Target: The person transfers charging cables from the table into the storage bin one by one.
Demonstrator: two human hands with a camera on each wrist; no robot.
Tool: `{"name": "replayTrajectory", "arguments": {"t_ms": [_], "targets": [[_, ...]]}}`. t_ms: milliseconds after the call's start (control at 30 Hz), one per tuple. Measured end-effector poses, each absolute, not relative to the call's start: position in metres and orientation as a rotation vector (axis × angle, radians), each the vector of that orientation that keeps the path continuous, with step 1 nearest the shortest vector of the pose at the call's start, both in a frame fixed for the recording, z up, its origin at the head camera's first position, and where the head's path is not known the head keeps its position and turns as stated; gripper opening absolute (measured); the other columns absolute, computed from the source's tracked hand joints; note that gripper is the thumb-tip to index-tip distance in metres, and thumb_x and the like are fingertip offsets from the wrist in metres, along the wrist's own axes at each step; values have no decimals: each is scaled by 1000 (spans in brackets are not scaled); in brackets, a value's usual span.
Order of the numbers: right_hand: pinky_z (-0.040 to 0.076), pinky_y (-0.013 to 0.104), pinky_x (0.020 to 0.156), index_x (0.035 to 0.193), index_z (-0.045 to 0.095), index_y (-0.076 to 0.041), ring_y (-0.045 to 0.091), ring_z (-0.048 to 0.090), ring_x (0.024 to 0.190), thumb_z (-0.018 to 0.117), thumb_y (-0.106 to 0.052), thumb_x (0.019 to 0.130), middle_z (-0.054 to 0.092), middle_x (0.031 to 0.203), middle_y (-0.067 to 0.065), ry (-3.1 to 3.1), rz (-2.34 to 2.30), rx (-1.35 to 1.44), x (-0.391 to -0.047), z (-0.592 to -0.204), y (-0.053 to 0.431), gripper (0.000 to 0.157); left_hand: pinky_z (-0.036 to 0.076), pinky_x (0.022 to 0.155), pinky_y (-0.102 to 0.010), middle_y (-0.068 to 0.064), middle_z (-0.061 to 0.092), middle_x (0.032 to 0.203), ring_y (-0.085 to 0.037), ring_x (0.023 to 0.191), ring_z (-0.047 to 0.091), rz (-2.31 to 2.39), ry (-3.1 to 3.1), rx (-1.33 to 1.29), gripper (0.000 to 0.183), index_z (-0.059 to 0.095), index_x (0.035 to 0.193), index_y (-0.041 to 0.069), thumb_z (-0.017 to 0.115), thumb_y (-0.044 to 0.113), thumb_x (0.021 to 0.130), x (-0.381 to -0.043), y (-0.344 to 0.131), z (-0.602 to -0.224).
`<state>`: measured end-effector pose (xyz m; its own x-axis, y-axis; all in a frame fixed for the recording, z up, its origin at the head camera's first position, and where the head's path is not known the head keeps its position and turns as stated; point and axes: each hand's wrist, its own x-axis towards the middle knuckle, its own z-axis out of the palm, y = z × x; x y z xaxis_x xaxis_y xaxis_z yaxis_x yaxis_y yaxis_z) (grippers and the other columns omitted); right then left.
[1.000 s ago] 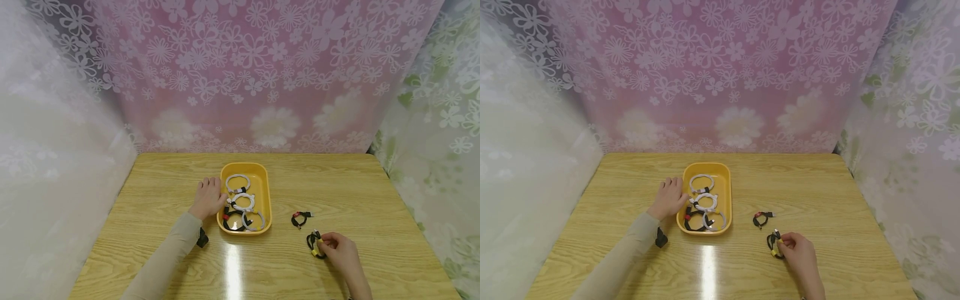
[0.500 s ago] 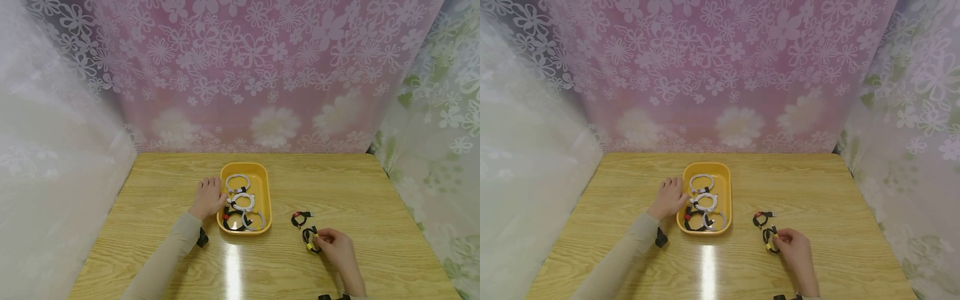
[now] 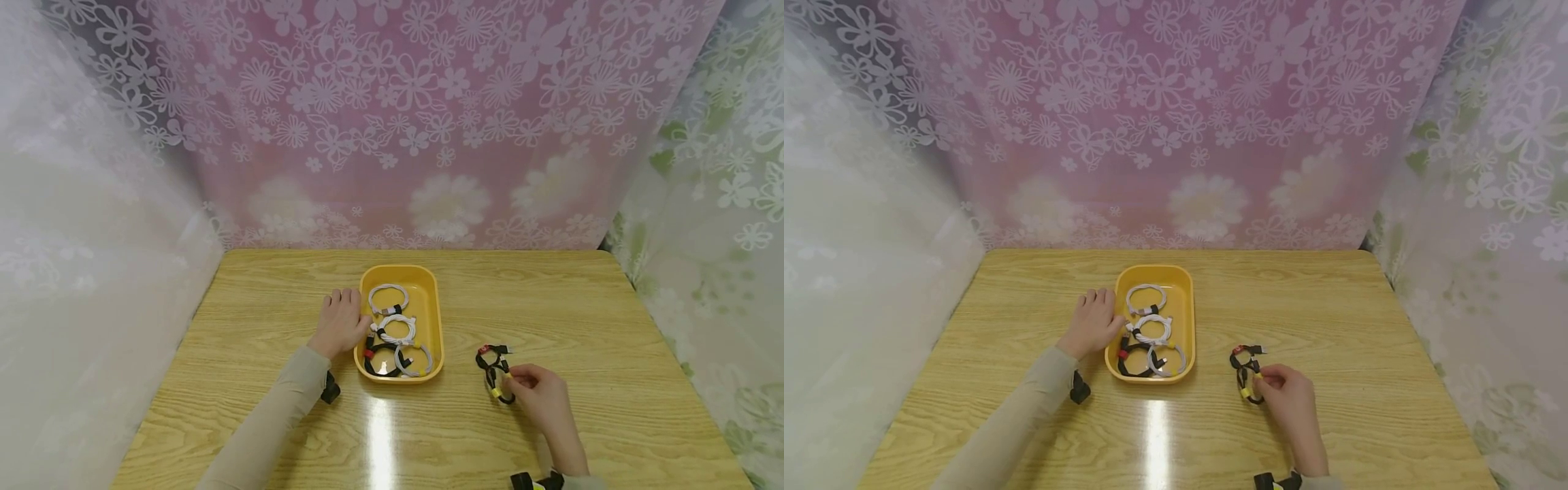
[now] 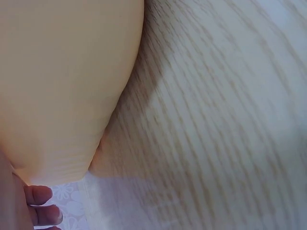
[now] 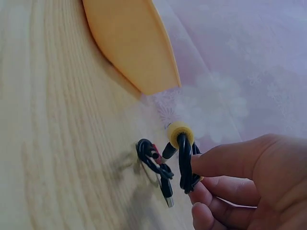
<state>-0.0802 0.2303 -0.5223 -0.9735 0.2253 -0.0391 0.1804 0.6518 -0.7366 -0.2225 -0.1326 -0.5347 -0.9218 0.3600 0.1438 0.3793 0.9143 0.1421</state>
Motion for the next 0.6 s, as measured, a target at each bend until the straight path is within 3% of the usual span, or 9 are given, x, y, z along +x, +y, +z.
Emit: {"name": "replayTrajectory", "arguments": {"t_ms": [600], "targets": [[44, 25, 59, 98, 73, 2, 16, 55, 71, 75, -10, 84, 68, 81, 7, -2766, 1313, -356, -96, -499, 207, 19, 23, 71, -38, -8, 35, 83, -29, 76, 33, -257, -2979, -567, 21, 37, 85, 9, 49, 23, 93, -222, -132, -533]]}}
